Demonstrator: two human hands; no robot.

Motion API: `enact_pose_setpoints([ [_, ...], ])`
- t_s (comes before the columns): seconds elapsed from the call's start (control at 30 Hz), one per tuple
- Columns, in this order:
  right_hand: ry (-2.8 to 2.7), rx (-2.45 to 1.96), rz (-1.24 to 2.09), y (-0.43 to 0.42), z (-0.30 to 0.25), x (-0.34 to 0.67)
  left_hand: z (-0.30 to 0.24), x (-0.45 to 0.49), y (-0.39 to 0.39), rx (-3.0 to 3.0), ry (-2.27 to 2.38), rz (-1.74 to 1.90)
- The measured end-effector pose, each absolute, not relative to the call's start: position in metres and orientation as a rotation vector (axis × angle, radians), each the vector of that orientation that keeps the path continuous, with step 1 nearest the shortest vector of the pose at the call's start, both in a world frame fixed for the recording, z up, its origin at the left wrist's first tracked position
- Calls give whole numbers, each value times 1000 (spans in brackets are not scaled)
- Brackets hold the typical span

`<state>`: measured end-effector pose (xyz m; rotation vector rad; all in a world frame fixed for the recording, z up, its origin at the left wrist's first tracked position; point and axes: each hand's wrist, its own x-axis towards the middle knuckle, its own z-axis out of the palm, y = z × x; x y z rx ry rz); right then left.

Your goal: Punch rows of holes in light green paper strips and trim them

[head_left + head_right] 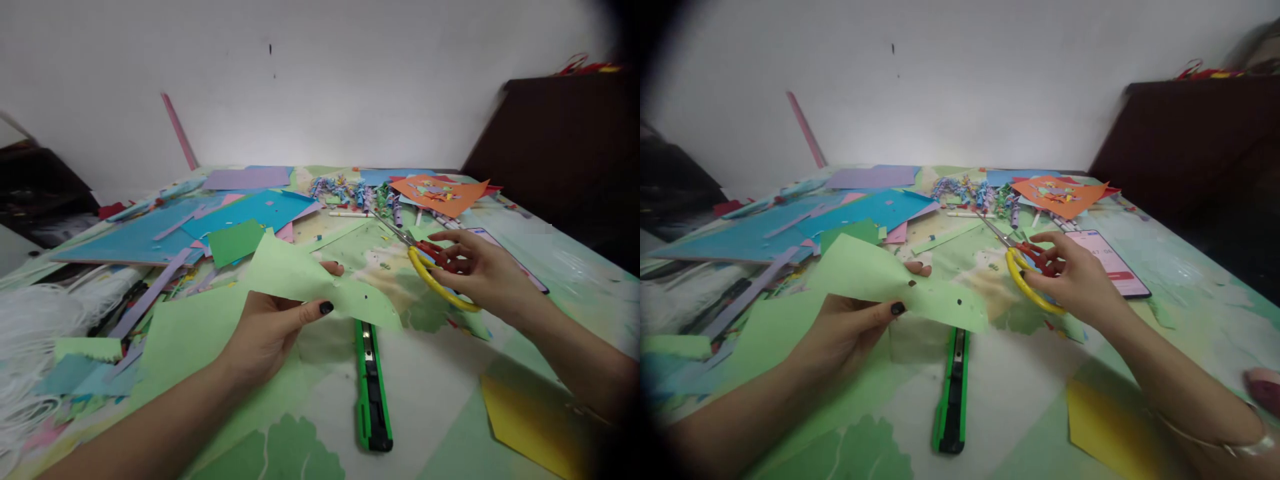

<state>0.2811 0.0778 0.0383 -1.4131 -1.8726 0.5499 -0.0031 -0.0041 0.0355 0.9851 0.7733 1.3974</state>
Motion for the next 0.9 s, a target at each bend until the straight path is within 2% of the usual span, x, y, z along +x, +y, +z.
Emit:
enact_pose_setpoints([
  [0.07,-1797,-1355,763,63,46,266,36,-4,-1,981,803,1433],
  [0.2,-2049,-1245,853,33,50,241,36,-4,1,937,804,1479],
  [0.4,-2329,-1201,607,19,42,232,35,-4,1,898,796,1466],
  [0.6,-2374,-1115,294,17,38,236,34,-7,2,980,759,1460],
  [0.9,-2388,-1015,182,20,35,236,38,-7,2,947,754,1453],
])
